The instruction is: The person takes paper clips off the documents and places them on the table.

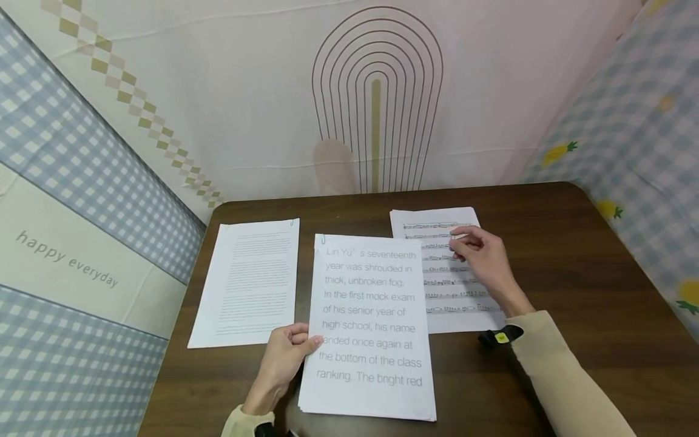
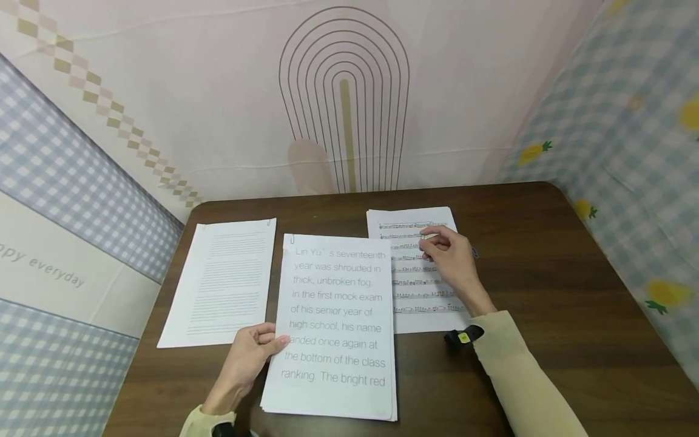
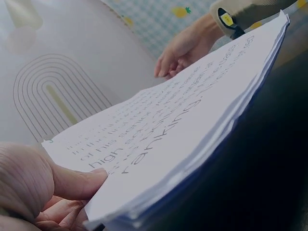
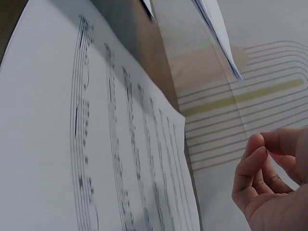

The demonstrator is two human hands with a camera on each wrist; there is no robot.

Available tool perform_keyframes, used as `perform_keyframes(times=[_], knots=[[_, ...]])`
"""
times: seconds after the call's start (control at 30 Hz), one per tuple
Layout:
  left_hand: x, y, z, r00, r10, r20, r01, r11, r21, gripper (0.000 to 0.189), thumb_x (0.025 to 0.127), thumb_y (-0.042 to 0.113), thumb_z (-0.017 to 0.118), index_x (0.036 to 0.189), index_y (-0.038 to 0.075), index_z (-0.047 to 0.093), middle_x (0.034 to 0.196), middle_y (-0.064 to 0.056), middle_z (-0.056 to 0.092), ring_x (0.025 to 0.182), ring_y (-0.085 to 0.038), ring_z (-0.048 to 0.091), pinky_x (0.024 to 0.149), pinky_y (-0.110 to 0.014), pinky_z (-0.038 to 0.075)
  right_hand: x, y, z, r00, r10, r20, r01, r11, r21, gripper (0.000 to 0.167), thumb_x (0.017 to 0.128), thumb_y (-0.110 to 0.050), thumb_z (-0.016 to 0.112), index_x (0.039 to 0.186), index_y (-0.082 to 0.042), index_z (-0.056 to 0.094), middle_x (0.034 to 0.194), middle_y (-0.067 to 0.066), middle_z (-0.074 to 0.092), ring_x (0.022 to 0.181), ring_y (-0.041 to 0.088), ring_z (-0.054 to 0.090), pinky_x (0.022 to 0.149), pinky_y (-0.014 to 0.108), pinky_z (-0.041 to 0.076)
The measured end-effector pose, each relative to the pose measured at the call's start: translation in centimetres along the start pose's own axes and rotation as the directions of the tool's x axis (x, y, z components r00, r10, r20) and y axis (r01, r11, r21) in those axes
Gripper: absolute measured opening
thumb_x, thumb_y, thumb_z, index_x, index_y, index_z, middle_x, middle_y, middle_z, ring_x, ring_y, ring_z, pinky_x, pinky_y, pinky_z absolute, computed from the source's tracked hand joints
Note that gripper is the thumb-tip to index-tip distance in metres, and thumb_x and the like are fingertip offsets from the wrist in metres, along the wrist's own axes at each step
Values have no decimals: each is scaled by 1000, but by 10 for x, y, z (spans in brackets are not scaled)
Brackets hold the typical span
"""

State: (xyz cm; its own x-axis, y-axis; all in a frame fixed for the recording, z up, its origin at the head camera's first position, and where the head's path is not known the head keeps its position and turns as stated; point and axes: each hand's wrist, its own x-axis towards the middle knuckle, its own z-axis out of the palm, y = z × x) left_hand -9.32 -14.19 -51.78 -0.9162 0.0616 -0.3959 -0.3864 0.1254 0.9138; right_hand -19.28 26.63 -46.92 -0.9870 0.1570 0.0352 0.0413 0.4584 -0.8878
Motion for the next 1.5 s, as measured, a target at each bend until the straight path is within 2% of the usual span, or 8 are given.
perform_keyframes(times=[0.23, 0.5, 0.7, 0.83, 0.93, 1.1, 1.27, 1.5], knots=[[0, -1, -2, 1000, -19, -19, 19, 1000, -8, 27, 98, -3, 74, 123, -15, 70, 100, -24, 83, 80, -28, 83, 67, -31, 67, -7, 14, -23, 999, 27, -41, -31, 996, -89, 32, 109, -22, 70, 134, -3, 71, 99, 3, 75, 82, 20, 71, 72, 20, 58], [-1, 1, -3, 999, -30, -25, 29, 1000, -11, 24, 98, -5, 73, 121, -14, 71, 100, -23, 84, 81, -27, 83, 67, -29, 66, -7, 32, -46, 995, 72, -65, -79, 990, -117, 34, 110, -24, 66, 138, -5, 70, 103, -1, 72, 85, 16, 68, 73, 18, 58], [-2, 2, -4, 1000, -28, -13, 28, 999, -21, 24, 99, -5, 72, 121, -14, 70, 100, -23, 84, 81, -26, 83, 68, -29, 66, -2, 44, -59, 992, 65, -104, -79, 988, -135, 31, 110, -20, 66, 136, -3, 71, 101, 0, 73, 81, 12, 67, 71, 18, 58], [-1, 1, -5, 1000, -22, -18, 22, 1000, -19, 25, 99, -5, 72, 121, -15, 70, 99, -23, 84, 80, -25, 83, 67, -28, 66, 0, 54, -70, 990, 79, -120, -99, 981, -167, 31, 111, -20, 64, 136, -3, 71, 100, -4, 72, 79, 8, 67, 70, 18, 57], [-1, 0, -5, 1000, -22, -22, 21, 1000, -17, 25, 99, -5, 72, 121, -14, 70, 99, -22, 84, 80, -24, 82, 67, -28, 65, 2, 62, -77, 987, 103, -123, -128, 969, -214, 31, 112, -22, 62, 137, -5, 70, 104, 1, 73, 80, 7, 66, 69, 18, 56], [1, -2, -5, 999, -26, -27, 26, 1000, -14, 24, 99, -5, 72, 122, -14, 70, 99, -22, 84, 79, -23, 82, 67, -27, 65, 7, 76, -84, 984, 130, -120, -160, 942, -294, 32, 113, -24, 60, 137, -5, 70, 114, 18, 73, 81, 9, 66, 66, 20, 51], [1, -2, -4, 999, -29, -28, 28, 1000, -5, 25, 99, -5, 72, 122, -13, 70, 100, -23, 84, 80, -24, 83, 67, -28, 65, 11, 86, -87, 985, 124, -117, -159, 917, -366, 31, 113, -23, 60, 135, -4, 71, 116, 21, 73, 87, 16, 60, 70, 22, 45], [1, -1, -4, 999, -35, -18, 34, 999, -7, 25, 99, -5, 72, 123, -13, 70, 101, -23, 84, 82, -26, 83, 68, -29, 66, 16, 95, -88, 991, 77, -109, -116, 897, -427, 28, 112, -20, 61, 131, -2, 72, 111, 23, 71, 90, 28, 57, 77, 34, 40]])
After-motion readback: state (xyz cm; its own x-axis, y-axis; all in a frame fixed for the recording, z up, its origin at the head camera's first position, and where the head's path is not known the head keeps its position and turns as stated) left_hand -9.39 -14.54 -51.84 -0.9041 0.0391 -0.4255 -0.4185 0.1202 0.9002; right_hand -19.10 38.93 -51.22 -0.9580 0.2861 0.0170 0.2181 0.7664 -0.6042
